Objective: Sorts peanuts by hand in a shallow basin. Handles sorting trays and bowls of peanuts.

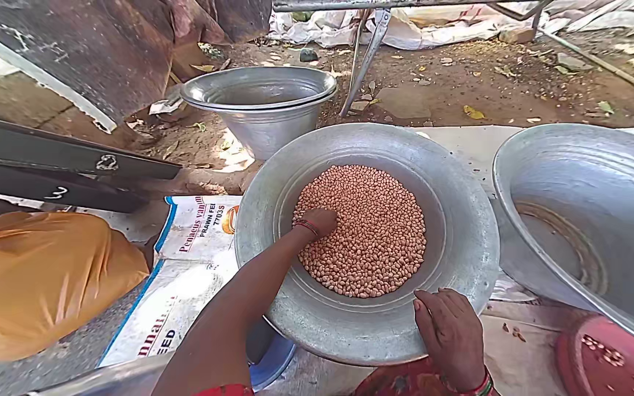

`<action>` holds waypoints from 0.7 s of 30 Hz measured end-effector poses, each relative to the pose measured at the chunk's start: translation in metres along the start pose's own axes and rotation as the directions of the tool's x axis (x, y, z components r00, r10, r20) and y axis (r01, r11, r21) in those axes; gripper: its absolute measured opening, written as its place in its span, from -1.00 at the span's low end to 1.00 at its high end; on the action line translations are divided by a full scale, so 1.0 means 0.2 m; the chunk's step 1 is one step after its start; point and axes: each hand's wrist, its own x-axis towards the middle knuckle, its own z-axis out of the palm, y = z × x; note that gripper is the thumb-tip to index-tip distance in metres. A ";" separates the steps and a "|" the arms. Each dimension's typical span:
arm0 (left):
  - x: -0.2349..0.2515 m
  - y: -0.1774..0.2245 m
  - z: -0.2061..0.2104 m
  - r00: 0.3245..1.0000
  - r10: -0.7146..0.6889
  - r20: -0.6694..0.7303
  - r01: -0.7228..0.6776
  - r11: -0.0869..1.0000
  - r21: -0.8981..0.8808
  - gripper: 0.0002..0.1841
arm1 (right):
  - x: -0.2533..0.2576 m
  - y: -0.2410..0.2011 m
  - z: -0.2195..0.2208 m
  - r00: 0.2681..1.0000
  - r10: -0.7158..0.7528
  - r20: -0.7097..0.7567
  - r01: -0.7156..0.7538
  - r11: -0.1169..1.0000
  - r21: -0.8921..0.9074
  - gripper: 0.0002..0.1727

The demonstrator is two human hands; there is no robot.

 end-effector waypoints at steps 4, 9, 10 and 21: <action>-0.02 -0.05 -0.06 0.944 -0.142 -0.297 -0.106 0.723 -0.683 -0.63 | 0.00 0.00 0.00 1.000 -0.002 -0.010 0.002 1.000 0.013 -0.53; -0.11 -0.02 -0.08 0.963 -0.143 -0.230 -0.198 0.211 -0.957 -0.58 | 0.00 0.00 0.01 0.999 -0.010 -0.031 0.010 1.000 0.005 -0.53; -0.11 0.02 -0.07 0.965 -0.115 -0.235 -0.167 0.422 -0.891 -0.58 | 0.00 0.00 0.01 0.999 -0.008 -0.032 0.008 1.000 0.005 -0.53; -0.04 0.22 0.05 0.995 0.087 0.057 -0.097 0.977 0.191 -0.54 | 0.00 0.00 0.02 0.999 -0.013 -0.032 0.013 1.000 -0.004 -0.55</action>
